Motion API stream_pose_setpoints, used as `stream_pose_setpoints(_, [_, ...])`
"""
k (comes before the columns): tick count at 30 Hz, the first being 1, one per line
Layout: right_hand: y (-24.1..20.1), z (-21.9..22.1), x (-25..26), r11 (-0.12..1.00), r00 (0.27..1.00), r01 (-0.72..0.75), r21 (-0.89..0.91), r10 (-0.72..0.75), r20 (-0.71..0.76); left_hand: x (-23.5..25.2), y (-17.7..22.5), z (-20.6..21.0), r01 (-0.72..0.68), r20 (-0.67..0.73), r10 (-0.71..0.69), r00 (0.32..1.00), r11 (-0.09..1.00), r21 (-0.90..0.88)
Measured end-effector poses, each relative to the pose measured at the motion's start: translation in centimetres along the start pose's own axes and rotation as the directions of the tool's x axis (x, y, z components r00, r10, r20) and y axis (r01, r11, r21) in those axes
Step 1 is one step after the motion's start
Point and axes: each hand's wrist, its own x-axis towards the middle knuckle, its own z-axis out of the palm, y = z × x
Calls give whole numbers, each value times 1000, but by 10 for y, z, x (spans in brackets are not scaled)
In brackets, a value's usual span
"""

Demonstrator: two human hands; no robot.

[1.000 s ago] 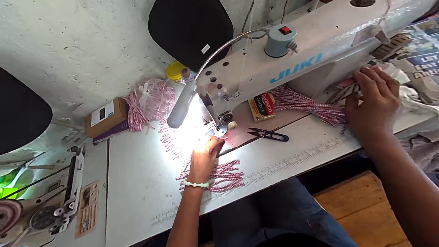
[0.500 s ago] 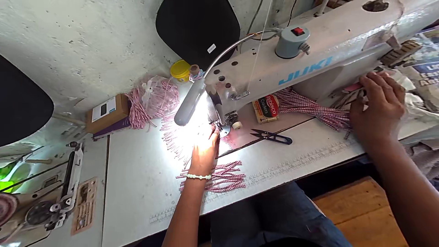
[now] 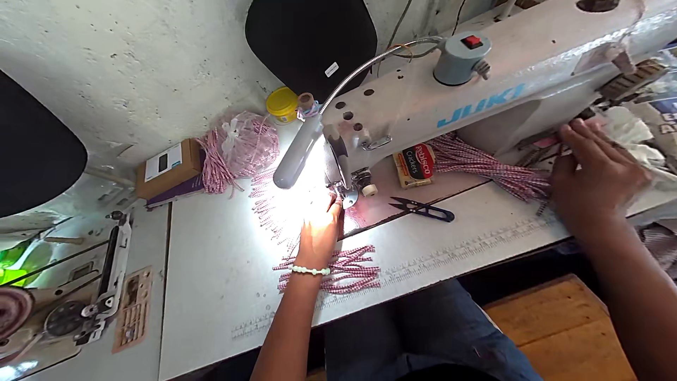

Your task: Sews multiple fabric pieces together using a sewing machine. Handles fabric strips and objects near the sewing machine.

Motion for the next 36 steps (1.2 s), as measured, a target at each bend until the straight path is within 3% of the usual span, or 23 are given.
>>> stream_pose_setpoints(5, [1,2,2,999,995,50,4,-49,-87,9,0,-3,48,57,-49,997,999,10])
stream_pose_setpoints(11, [3,3,1,998,994,59,7,-59,-89,16,-5,-5,90,114,-89,989,996,-1])
stream_pose_setpoints(15, [5,4,2,998,995,59,16,-57,-86,-4,3,-26,103,140,-73,987,970,-220])
stream_pose_setpoints(17, [8,6,3,998,994,63,25,-61,-86,-26,9,-33,32,116,17,993,913,-406])
stream_pose_setpoints(19, [8,6,3,997,994,67,31,-64,-87,-45,16,-33,-11,114,74,991,880,-476])
stream_pose_setpoints(25, [5,5,4,996,995,79,49,-75,-71,-32,5,-10,-12,-63,-3,998,970,-241])
stream_pose_setpoints(30, [4,3,3,996,995,74,47,-71,-66,-4,-5,2,-13,-94,11,996,1000,-24])
stream_pose_setpoints(36, [5,5,4,997,995,69,43,-66,-69,-7,-1,7,-74,-138,78,987,997,35])
